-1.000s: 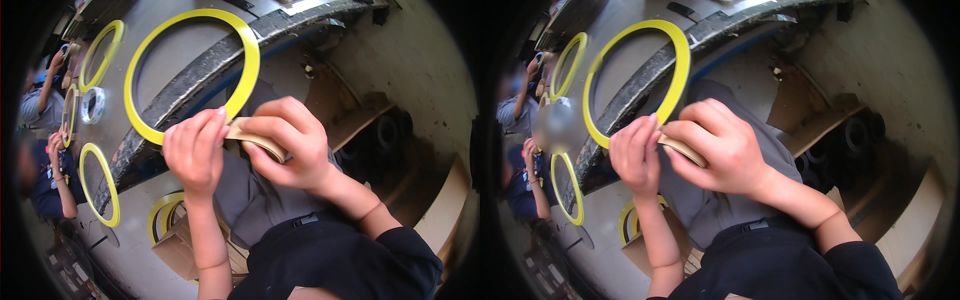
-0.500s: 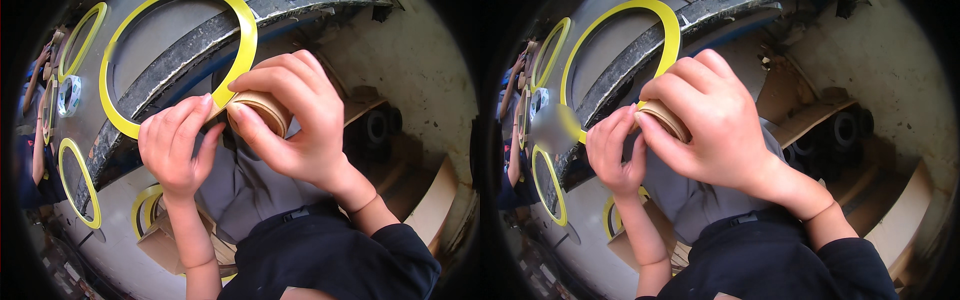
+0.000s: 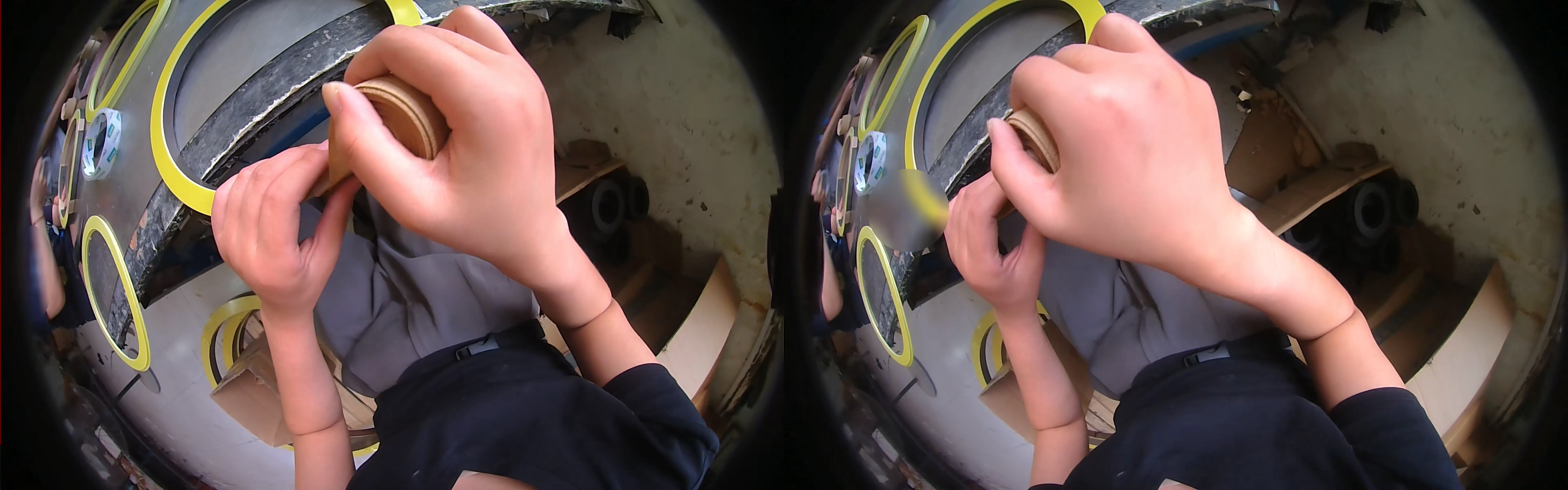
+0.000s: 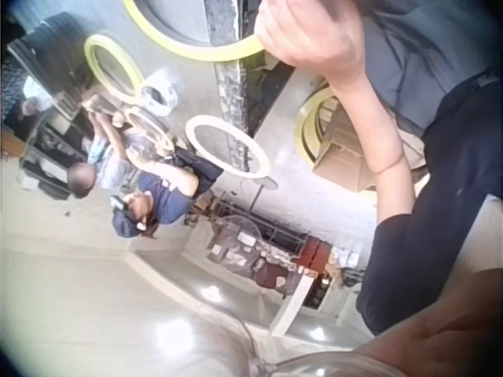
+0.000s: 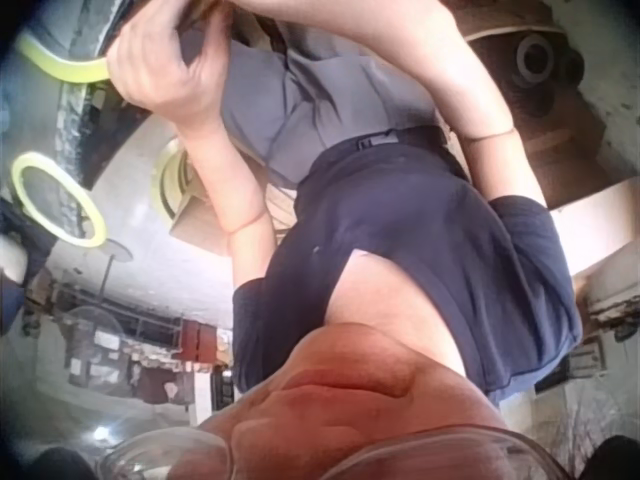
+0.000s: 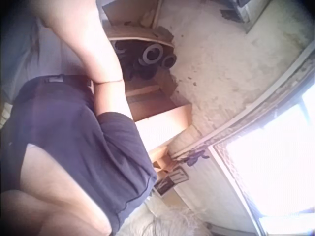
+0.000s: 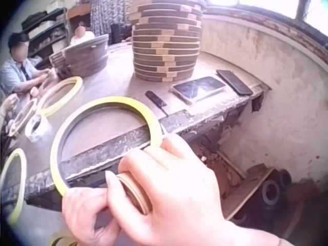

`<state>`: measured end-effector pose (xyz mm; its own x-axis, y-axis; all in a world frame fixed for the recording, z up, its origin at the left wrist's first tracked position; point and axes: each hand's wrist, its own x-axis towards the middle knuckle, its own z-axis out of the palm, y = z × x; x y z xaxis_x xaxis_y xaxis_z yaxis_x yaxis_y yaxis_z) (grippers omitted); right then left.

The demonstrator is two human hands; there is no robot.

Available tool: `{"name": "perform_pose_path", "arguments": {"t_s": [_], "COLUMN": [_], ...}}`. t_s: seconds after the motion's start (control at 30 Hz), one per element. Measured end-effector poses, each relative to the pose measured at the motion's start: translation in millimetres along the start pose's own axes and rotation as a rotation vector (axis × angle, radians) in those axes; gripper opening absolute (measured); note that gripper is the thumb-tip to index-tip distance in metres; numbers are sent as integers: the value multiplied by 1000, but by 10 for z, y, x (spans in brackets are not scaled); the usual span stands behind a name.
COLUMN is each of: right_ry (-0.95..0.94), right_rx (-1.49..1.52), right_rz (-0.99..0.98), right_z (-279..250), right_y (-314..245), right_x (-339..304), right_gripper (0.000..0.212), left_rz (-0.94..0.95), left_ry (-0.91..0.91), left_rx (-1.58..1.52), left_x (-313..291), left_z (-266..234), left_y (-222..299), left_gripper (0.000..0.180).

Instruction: Manual application of adhesive strips and tape to circular wooden speaker components.

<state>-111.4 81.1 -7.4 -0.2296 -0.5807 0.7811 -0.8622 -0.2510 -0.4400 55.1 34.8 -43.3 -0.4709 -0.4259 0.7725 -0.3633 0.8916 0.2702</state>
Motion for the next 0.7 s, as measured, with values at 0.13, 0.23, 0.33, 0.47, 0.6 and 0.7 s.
{"name": "perform_pose_path", "arguments": {"t_s": [0.13,0.23,0.33,0.47,0.6,0.7], "right_ry": [-107,-187,-273,-220,-183,-165], "right_rx": [48,77,89,111,122,95], "right_rz": [-117,-204,-293,-215,-174,-195], "right_z": [-116,-242,-336,-352,-278,-198], "right_y": [93,153,201,166,141,148], "right_x": [48,94,153,34,33,132], "right_gripper": [17,21,27,45,47,44], "left_rz": [6,3,13,24,32,24], "left_ry": [27,42,28,-33,12,16], "left_rx": [20,15,1,14,27,-3], "left_x": [-13,-9,-30,-91,-66,-38], "left_z": [24,14,41,11,36,27], "left_y": [-1,-4,-38,-62,-84,-61], "left_gripper": [34,35,35,34,36,36]}}
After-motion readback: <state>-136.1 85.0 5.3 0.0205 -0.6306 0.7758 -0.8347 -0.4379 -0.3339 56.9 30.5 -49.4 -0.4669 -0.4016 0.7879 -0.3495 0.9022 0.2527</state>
